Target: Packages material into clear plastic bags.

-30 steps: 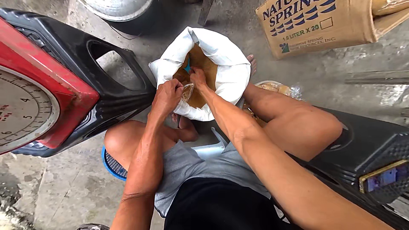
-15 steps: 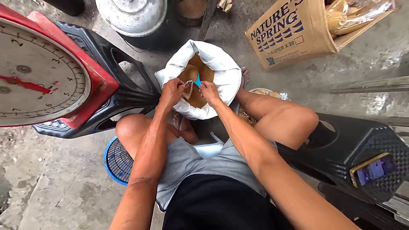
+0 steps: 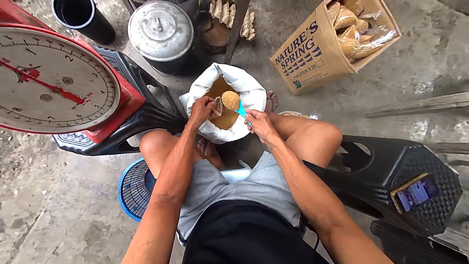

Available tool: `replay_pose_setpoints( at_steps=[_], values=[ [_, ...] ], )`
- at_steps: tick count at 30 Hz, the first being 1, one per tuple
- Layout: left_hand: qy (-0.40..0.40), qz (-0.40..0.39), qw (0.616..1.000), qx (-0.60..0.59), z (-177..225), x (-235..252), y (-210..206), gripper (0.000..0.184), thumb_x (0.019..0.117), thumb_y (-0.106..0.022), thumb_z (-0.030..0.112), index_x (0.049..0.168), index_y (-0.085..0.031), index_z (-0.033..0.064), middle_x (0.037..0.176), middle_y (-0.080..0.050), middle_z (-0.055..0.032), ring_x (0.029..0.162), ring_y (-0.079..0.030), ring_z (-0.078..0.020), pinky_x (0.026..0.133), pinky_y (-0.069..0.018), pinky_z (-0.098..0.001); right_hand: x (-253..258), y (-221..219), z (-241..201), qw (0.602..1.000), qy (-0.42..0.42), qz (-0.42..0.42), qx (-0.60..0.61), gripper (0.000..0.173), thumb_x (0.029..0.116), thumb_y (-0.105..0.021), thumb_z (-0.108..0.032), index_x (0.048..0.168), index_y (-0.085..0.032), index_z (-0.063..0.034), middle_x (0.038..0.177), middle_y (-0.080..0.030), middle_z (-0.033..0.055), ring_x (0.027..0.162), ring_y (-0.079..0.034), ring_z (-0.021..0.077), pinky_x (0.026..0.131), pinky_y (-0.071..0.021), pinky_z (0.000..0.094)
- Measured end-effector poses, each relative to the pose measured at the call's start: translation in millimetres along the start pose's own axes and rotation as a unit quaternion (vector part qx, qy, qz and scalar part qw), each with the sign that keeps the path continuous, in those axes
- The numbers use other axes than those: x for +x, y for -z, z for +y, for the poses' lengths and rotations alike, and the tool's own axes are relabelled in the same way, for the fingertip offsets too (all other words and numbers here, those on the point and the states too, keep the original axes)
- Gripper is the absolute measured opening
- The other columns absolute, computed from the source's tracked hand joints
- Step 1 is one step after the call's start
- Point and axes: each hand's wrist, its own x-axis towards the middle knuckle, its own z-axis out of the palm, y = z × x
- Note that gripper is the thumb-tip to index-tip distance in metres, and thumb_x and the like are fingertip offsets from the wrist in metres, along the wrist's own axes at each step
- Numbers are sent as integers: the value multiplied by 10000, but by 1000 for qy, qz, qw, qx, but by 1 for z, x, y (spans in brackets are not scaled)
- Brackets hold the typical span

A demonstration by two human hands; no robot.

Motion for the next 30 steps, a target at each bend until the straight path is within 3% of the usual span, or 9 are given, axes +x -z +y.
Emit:
replay_pose_setpoints(
  at_steps=[8, 12, 19, 25, 30],
  values=[
    [-4, -35, 999, -11, 4, 7, -10, 242, 1066, -543, 169, 1142, -681, -15, 924, -713, -140, 762, -711, -199, 761, -620, -408, -14, 9, 7, 998, -18, -27, -49, 315, 1089, -519, -186, 1349, -641, -57, 853, -673, 45, 570, -540, 88, 516, -464, 243],
    [-17, -61, 998, 8, 7, 5, -11, 239, 1067, -538, 165, 1121, -697, -5, 878, -706, -114, 716, -689, -159, 729, -607, -362, -9, 5, 7, 996, -18, -37, -84, 318, 1088, -517, -180, 1349, -642, -49, 859, -661, 50, 573, -529, 89, 525, -464, 250],
    [-9, -62, 998, 22, 5, 7, -10, 223, 1053, -552, 157, 1112, -700, 2, 896, -712, -124, 726, -699, -173, 735, -612, -374, 3, -3, -1, 986, -39, -53, -153, 352, 1038, -558, -137, 1375, -620, -54, 928, -675, 99, 631, -571, 140, 589, -506, 319],
    [-1, -61, 998, 13, 6, 9, -11, 219, 1059, -533, 134, 1142, -685, 0, 905, -706, -127, 715, -698, -167, 721, -615, -358, 3, -11, -24, 978, -58, -104, -173, 389, 1055, -530, -128, 1434, -560, -46, 906, -659, 117, 591, -612, 142, 548, -553, 300],
    [-3, -45, 998, 31, 5, 11, -11, 213, 1049, -541, 137, 1129, -694, 12, 923, -709, -130, 722, -699, -183, 722, -613, -381, 2, -19, -43, 960, -37, -139, -240, 344, 1069, -519, -149, 1384, -580, -24, 846, -667, 120, 554, -629, 149, 534, -567, 307]
  ],
)
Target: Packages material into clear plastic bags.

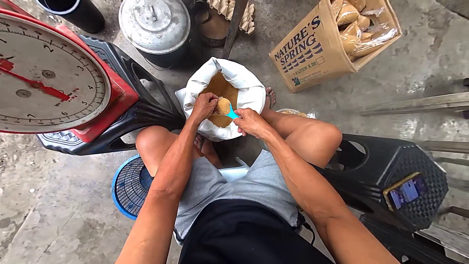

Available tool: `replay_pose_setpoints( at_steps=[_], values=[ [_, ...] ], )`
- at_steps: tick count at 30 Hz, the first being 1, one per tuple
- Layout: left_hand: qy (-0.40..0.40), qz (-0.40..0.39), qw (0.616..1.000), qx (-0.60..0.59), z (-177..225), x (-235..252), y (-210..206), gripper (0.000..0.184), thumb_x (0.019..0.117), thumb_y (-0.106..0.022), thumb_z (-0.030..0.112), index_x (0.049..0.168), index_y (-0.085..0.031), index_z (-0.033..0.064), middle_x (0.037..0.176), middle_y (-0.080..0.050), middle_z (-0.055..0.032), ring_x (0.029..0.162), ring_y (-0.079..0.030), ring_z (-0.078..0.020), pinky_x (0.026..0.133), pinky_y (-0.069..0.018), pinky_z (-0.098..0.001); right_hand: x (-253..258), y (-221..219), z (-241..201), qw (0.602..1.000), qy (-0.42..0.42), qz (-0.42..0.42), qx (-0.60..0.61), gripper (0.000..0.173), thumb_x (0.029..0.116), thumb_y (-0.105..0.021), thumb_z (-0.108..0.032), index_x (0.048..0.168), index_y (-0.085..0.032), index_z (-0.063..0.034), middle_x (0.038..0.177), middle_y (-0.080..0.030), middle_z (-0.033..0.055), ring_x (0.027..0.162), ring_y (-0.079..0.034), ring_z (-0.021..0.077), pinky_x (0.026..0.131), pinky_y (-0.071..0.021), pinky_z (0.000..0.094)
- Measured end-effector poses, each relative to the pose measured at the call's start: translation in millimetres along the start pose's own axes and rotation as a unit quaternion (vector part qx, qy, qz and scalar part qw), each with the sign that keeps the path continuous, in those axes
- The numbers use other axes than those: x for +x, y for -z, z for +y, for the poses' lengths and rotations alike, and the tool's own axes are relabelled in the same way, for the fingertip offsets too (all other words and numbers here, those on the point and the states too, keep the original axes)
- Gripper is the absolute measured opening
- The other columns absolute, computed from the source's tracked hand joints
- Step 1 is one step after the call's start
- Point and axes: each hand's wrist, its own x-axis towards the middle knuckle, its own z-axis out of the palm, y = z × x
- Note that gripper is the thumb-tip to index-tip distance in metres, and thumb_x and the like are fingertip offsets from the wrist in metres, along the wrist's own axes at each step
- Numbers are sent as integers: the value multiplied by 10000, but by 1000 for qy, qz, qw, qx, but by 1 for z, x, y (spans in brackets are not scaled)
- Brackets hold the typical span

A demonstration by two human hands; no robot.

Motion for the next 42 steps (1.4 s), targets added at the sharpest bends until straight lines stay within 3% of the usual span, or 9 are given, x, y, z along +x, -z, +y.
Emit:
replay_pose_setpoints(
  at_steps=[11, 20, 25, 28, 31, 33, 35, 37, 42],
  values=[
    [-16, -8, 997, 72, 9, -2, 3, 236, 1052, -538, 161, 1148, -700, 20, 954, -711, -147, 805, -706, -235, 805, -598, -451, 14, 6, -35, 982, -10, 10, -186, 215, 1020, -506, -109, 1129, -644, 14, 928, -678, 198, 773, -698, 312, 709, -579, 506],
    [-19, -8, 989, 149, 5, 4, 3, 219, 1025, -569, 179, 1119, -703, 34, 951, -715, -144, 840, -705, -270, 822, -578, -498, 7, 14, -66, 954, 13, -3, -300, 150, 991, -562, -92, 1028, -648, 26, 983, -672, 205, 896, -698, 343, 791, -565, 530],
    [-2, 22, 991, 135, 2, 7, 6, 241, 1026, -553, 192, 1118, -694, 19, 970, -706, -162, 882, -694, -292, 845, -555, -515, -2, 24, -57, 969, 23, 10, -245, 232, 1006, -529, -112, 1160, -657, 6, 975, -688, 197, 845, -704, 327, 771, -573, 530],
    [3, 30, 990, 137, 1, 7, 7, 225, 1017, -564, 170, 1106, -705, 18, 982, -707, -169, 931, -686, -304, 876, -534, -526, -20, 32, -39, 992, 0, 25, -125, 373, 1038, -517, -147, 1387, -592, -40, 872, -673, 141, 626, -638, 211, 601, -563, 394],
    [-5, 14, 990, 139, -1, 3, 13, 219, 1026, -576, 174, 1098, -696, 6, 972, -696, -174, 907, -676, -300, 860, -535, -515, -26, 29, -11, 995, -13, 79, 61, 408, 1054, -547, -156, 1447, -552, -42, 839, -641, 102, 528, -529, 119, 485, -465, 269],
    [11, 8, 989, 147, 8, -10, 19, 233, 1034, -558, 169, 1124, -682, -6, 991, -690, -195, 912, -675, -318, 854, -536, -524, -18, 14, 2, 971, -28, 108, 213, 368, 1062, -538, -136, 1410, -540, -17, 857, -612, 70, 521, -489, 71, 460, -417, 209],
    [87, -29, 983, 159, 44, -37, 32, 248, 1075, -511, 144, 1235, -618, -12, 1134, -664, -232, 1049, -655, -364, 944, -510, -555, 5, -9, 10, 919, -52, 115, 374, 200, 1072, -514, -123, 1229, -564, -11, 811, -620, 38, 499, -486, 39, 432, -393, 172],
    [50, 19, 985, 164, 27, -35, 35, 227, 1040, -543, 141, 1160, -672, -3, 1031, -689, -210, 964, -671, -352, 877, -527, -560, 35, -30, 7, 849, -99, 109, 508, 108, 1073, -474, -113, 1107, -536, -31, 796, -608, 40, 495, -482, 38, 417, -379, 167],
    [37, 19, 985, 168, 9, -32, 43, 216, 1035, -557, 159, 1111, -688, 4, 946, -692, -185, 884, -679, -329, 843, -539, -555, 105, -59, -11, 702, -185, 175, 665, 64, 1040, -424, -61, 1089, -456, -87, 775, -476, 38, 490, -428, 79, 405, -372, 196]
  ],
)
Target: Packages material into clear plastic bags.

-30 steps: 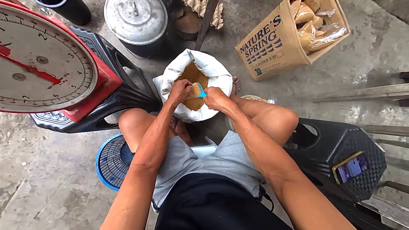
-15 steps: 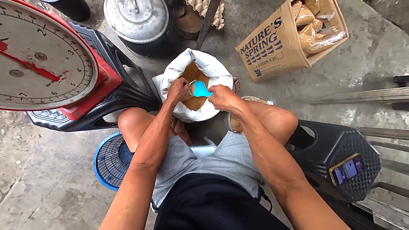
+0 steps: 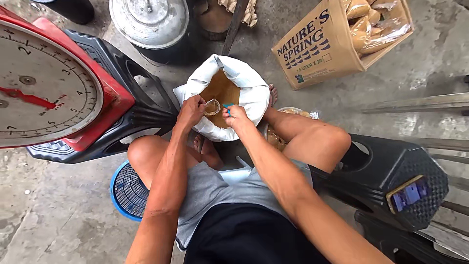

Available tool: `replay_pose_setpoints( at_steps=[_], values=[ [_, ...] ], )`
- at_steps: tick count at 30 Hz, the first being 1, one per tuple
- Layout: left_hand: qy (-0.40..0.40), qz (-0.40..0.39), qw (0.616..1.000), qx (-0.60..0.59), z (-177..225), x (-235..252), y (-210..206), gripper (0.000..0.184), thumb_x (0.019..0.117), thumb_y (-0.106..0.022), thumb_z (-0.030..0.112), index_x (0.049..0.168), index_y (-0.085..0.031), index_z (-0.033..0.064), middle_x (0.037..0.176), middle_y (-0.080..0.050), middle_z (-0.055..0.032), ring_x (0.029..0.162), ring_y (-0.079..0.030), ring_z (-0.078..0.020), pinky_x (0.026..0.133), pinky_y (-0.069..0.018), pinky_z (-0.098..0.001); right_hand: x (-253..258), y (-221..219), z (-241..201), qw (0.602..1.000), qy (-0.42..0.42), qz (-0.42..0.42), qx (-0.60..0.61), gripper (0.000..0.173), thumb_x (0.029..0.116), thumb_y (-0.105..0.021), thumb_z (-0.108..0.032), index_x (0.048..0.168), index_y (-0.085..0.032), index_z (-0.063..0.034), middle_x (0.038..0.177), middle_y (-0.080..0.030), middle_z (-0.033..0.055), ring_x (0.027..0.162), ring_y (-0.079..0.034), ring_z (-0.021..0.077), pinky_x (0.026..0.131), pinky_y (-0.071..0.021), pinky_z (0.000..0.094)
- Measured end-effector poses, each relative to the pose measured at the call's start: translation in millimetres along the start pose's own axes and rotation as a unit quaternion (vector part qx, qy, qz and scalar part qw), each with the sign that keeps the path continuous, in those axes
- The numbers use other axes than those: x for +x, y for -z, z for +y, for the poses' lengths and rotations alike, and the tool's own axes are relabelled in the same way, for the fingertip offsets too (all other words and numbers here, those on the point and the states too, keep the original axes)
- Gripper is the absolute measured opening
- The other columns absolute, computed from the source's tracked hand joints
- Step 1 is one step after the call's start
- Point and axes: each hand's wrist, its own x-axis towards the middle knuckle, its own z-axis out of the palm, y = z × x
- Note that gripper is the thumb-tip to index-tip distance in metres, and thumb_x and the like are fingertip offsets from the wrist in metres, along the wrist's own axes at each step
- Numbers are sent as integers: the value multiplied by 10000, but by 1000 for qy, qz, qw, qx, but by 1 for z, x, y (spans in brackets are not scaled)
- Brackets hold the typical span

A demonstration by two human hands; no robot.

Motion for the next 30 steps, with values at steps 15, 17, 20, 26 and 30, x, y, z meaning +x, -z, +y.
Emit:
replay_pose_setpoints(
  at_steps=[15, 17, 20, 26, 30],
  values=[
    [47, -15, 998, 31, 20, 14, 1, 207, 1042, -535, 164, 1112, -683, 36, 964, -691, -163, 924, -675, -323, 832, -531, -549, 100, -19, 13, 991, 82, 32, -98, 289, 1135, -361, -274, 1267, -500, -59, 792, -560, 44, 499, -440, 91, 436, -384, 238],
    [41, -4, 999, 23, 15, 16, -1, 210, 1043, -536, 171, 1110, -683, 36, 953, -689, -155, 904, -674, -305, 827, -537, -534, 99, -12, 19, 990, 94, 21, -104, 287, 1133, -364, -279, 1239, -523, -65, 777, -568, 34, 488, -441, 83, 431, -381, 228],
    [34, 7, 999, 15, 11, 15, -1, 216, 1047, -534, 175, 1123, -678, 33, 971, -692, -158, 915, -676, -309, 842, -536, -536, 86, 7, 22, 987, 102, -18, -126, 281, 1137, -356, -267, 1217, -530, -61, 794, -593, 38, 506, -484, 87, 447, -414, 229],
    [16, 10, 1000, 4, 7, 14, -6, 237, 1042, -551, 184, 1148, -688, 21, 1030, -703, -182, 977, -684, -337, 896, -533, -569, 22, 31, 15, 967, 113, -86, -213, 293, 1129, -394, -252, 1259, -557, -46, 793, -623, 41, 493, -496, 81, 436, -419, 219],
    [13, 26, 1000, -6, 6, 11, -12, 244, 1046, -548, 195, 1138, -690, 20, 1018, -708, -174, 964, -688, -319, 896, -534, -553, -12, 54, 4, 941, 160, -125, -272, 290, 1126, -415, -240, 1219, -588, -27, 770, -619, 33, 474, -474, 67, 421, -407, 210]
  ],
)
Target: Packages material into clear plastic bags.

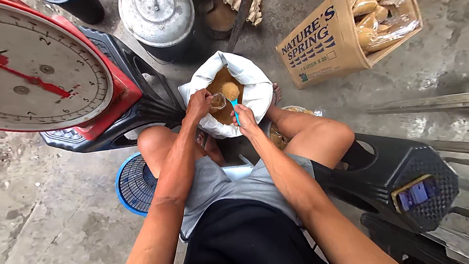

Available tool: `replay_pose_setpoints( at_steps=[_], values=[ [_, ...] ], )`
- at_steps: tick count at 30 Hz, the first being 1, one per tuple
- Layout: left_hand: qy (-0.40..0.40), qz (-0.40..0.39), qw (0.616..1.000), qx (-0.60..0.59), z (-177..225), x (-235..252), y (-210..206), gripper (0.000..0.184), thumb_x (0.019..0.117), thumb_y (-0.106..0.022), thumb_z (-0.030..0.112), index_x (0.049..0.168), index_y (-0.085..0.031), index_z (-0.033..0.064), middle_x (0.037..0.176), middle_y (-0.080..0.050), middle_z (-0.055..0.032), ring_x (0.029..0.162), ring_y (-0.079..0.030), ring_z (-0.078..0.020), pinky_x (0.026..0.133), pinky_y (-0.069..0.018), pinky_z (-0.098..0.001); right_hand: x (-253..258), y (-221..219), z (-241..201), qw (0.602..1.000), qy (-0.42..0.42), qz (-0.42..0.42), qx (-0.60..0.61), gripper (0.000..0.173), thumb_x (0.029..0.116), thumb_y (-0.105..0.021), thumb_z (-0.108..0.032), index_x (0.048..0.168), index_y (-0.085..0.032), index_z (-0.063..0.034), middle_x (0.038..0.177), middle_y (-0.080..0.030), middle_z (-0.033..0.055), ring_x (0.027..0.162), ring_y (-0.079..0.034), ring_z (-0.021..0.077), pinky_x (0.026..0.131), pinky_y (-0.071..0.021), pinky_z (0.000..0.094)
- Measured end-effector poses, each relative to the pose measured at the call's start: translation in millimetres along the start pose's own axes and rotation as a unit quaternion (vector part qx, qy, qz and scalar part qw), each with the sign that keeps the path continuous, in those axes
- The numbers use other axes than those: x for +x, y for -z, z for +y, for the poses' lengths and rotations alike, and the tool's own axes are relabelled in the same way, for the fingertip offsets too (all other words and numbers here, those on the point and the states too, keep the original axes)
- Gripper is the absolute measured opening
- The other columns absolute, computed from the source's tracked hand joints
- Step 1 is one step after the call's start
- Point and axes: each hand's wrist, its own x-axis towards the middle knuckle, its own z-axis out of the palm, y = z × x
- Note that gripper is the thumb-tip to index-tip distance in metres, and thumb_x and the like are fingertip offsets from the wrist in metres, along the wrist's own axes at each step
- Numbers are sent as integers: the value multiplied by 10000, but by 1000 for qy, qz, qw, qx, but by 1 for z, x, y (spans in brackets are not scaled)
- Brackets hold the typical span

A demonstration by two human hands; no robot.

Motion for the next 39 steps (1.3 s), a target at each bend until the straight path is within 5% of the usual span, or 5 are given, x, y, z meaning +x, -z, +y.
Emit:
replay_pose_setpoints(
  at_steps=[11, 27, 30, 34, 39],
  values=[
    [-44, 24, 997, -52, -6, 3, -8, 235, 1025, -573, 186, 1115, -709, 16, 977, -715, -159, 893, -692, -283, 861, -547, -518, -89, 42, -37, 993, 35, -66, -87, 315, 1116, -459, -216, 1368, -562, -59, 771, -614, 29, 441, -391, 43, 395, -330, 181],
    [-52, -51, 995, -64, 1, 2, -16, 198, 1012, -614, 204, 1087, -740, 71, 880, -724, -107, 771, -688, -233, 772, -564, -499, -59, 5, -51, 977, -53, -120, -168, 402, 1040, -489, -73, 1439, -489, -20, 817, -655, 62, 470, -468, 59, 422, -389, 195],
    [-38, -27, 995, -93, 0, 5, -19, 196, 1014, -611, 203, 1082, -732, 64, 875, -719, -96, 737, -677, -208, 740, -570, -455, -49, -6, -61, 905, -6, -126, -406, 382, 1009, -507, -119, 1378, -523, -21, 858, -657, 105, 549, -584, 152, 503, -504, 307],
    [-20, 10, 994, -109, -4, 12, -21, 207, 1007, -603, 186, 1099, -717, 40, 907, -720, -125, 775, -692, -233, 772, -577, -466, -61, -22, -81, 771, 92, -133, -615, 221, 990, -545, -97, 1157, -612, 32, 1030, -674, 242, 987, -688, 389, 832, -547, 584],
    [-16, 26, 993, -117, -5, 16, -20, 201, 999, -615, 186, 1083, -726, 41, 908, -721, -119, 769, -692, -220, 764, -581, -452, -79, -19, -90, 722, 122, -136, -667, 325, 1018, -515, -109, 1311, -549, 28, 1148, -652, 243, 1119, -657, 404, 912, -540, 568]
  ],
)
